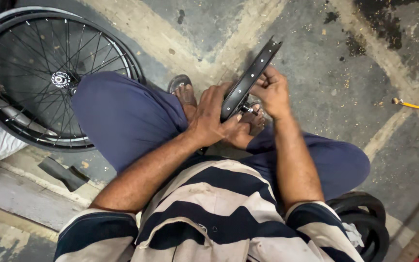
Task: The person sits on the workshop floor with a bicycle wheel rim across their lap and works around the rim and spoke area by hand, turning the wheel and manipulating components near the hub and rim, with a completed spoked wheel lying beside them.
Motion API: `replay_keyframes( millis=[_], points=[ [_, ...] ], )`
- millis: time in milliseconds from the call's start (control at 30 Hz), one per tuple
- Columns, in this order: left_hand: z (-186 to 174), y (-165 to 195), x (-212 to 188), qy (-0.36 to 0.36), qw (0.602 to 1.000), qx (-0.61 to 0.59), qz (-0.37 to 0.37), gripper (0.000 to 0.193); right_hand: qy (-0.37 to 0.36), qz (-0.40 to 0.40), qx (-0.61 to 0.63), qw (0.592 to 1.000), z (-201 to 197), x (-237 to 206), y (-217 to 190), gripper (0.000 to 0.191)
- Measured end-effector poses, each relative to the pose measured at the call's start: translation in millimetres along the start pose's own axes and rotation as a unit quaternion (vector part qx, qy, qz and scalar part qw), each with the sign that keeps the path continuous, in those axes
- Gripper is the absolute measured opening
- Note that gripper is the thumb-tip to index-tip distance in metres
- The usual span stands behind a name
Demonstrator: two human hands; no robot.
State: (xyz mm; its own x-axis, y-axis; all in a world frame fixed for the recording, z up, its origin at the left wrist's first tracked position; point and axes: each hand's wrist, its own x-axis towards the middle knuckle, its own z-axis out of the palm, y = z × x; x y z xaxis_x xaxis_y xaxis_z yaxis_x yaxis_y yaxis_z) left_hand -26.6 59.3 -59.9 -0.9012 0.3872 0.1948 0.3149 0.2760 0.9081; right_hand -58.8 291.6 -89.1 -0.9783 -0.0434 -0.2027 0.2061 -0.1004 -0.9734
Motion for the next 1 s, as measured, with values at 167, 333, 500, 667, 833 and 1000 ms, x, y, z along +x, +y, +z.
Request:
replay_keyframes(
  millis=[167,333,500,667,833,1000],
  points=[
    [0.8,6.9,4.4,0.013,0.999,0.016,0.034,0.076,0.290,-0.229,-0.426,0.826,32.4,-5.1,15.0,0.038],
    [-1.0,9.6,4.8,0.022,0.999,0.019,0.031,0.076,0.153,-0.147,-0.171,0.962,-2.5,-20.0,25.3,0.020],
    [-1.7,11.6,5.0,0.027,0.998,0.020,0.044,0.074,0.059,-0.085,0.073,0.992,-44.1,-16.5,34.7,0.021],
    [-3.7,9.4,-7.9,-0.015,0.999,0.037,0.010,0.087,-0.030,-0.029,0.177,0.983,-43.2,-8.3,36.4,0.021],
    [-7.8,-0.2,-28.5,-0.079,0.995,-0.053,-0.029,0.089,0.027,-0.049,0.196,0.979,-29.2,-3.6,33.0,0.017],
    [-1.4,-13.7,-0.3,-0.130,0.985,-0.073,-0.086,0.101,0.167,-0.183,0.082,0.965,-19.4,-23.7,38.5,0.012]
  ],
)
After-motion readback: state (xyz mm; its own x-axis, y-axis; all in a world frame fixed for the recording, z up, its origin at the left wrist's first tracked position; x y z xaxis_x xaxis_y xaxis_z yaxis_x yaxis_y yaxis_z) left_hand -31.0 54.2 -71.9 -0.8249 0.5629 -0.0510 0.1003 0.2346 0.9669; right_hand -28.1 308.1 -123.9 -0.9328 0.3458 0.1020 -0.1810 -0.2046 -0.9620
